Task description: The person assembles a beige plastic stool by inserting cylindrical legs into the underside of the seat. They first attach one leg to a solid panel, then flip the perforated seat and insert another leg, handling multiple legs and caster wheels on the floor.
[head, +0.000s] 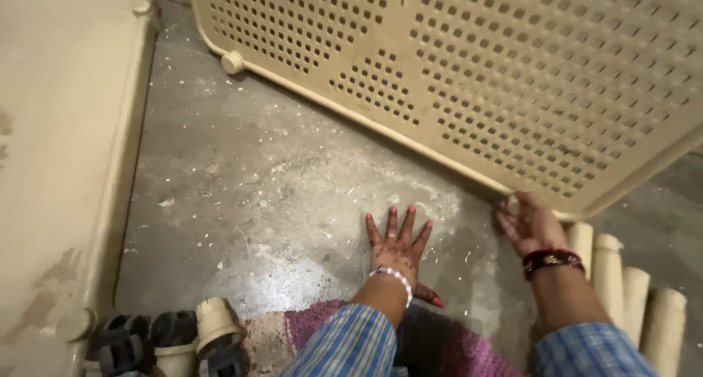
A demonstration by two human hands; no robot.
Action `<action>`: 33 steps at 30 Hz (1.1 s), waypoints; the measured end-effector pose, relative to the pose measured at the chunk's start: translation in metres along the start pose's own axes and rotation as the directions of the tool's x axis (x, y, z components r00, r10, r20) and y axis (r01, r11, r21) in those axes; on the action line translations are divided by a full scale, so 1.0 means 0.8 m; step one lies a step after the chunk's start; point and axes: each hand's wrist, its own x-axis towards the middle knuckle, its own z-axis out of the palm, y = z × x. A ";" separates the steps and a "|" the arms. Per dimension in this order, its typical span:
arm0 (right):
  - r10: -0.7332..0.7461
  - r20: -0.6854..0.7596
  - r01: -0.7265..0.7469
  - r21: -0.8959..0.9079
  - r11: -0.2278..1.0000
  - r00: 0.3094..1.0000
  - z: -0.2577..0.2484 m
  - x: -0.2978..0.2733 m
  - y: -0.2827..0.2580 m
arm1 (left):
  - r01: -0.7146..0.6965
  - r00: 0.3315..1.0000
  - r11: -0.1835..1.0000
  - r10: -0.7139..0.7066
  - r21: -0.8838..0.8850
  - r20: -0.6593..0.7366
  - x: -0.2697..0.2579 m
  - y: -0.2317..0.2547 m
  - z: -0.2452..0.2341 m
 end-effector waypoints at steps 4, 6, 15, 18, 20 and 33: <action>-0.106 -0.026 0.109 0.113 0.988 0.994 0.014 -0.041 0.011 | -0.033 0.996 0.979 0.015 -0.200 -0.090 -0.039 0.002 0.023; -0.091 -0.051 0.094 0.048 0.994 0.995 0.015 -0.063 0.012 | -0.038 0.987 0.931 -0.021 -0.364 -0.157 -0.055 0.000 0.035; -0.057 0.008 0.055 0.166 0.985 0.998 0.015 -0.111 -0.004 | -0.170 0.845 0.770 -0.206 -0.615 -0.493 -0.065 -0.022 0.067; -0.079 0.026 0.074 0.155 0.985 0.997 0.009 -0.125 0.002 | -0.193 0.824 0.714 -0.254 -0.673 -0.506 -0.071 -0.031 0.070; -0.081 0.023 0.075 0.173 0.982 0.996 0.007 -0.132 0.005 | -0.269 0.793 0.625 -0.288 -0.732 -0.537 -0.079 -0.038 0.068; 0.095 -0.017 -0.083 0.344 0.935 0.995 -0.029 -0.140 0.018 | -0.186 0.866 0.170 -0.437 -0.968 -0.244 -0.028 -0.061 0.073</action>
